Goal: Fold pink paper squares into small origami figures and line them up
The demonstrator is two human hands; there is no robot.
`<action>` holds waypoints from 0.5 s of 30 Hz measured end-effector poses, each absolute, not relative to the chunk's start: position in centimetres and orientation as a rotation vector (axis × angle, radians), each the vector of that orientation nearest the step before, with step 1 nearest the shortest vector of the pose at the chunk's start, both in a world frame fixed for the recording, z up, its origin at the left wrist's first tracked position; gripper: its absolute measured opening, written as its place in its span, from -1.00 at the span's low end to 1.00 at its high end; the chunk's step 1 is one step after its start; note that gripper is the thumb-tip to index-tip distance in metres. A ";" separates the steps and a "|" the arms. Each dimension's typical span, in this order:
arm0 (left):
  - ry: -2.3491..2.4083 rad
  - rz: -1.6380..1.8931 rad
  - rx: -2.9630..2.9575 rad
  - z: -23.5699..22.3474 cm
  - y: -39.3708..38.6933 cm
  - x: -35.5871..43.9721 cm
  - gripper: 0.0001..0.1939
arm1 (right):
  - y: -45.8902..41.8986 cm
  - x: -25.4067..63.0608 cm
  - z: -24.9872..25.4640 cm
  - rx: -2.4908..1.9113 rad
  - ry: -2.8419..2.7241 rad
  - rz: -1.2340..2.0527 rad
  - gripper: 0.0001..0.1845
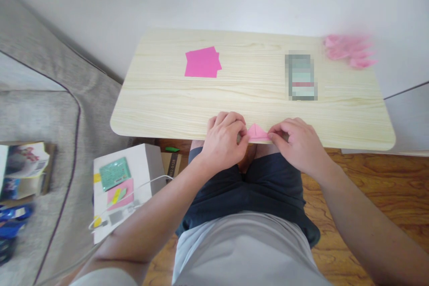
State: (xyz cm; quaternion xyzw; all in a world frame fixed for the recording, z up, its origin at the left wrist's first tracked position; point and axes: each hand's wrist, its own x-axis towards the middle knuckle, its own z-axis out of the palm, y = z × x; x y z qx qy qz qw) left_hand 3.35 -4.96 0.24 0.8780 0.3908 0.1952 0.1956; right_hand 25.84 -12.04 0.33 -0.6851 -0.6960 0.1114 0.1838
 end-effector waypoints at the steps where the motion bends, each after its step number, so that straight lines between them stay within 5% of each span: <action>1: 1.095 0.548 2.461 0.2 -4.9 3.3 -0.96 | -11.9 25.6 0.6 -1.968 -1.972 0.305 -0.90; 11: 1.081 0.566 2.444 0.1 -4.5 2.6 -0.88 | -11.3 24.6 1.9 -2.152 -2.089 0.135 -0.74; 15: 1.066 0.571 2.448 0.1 -4.3 2.5 -0.89 | -11.7 24.7 1.3 -2.065 -2.003 0.172 -0.93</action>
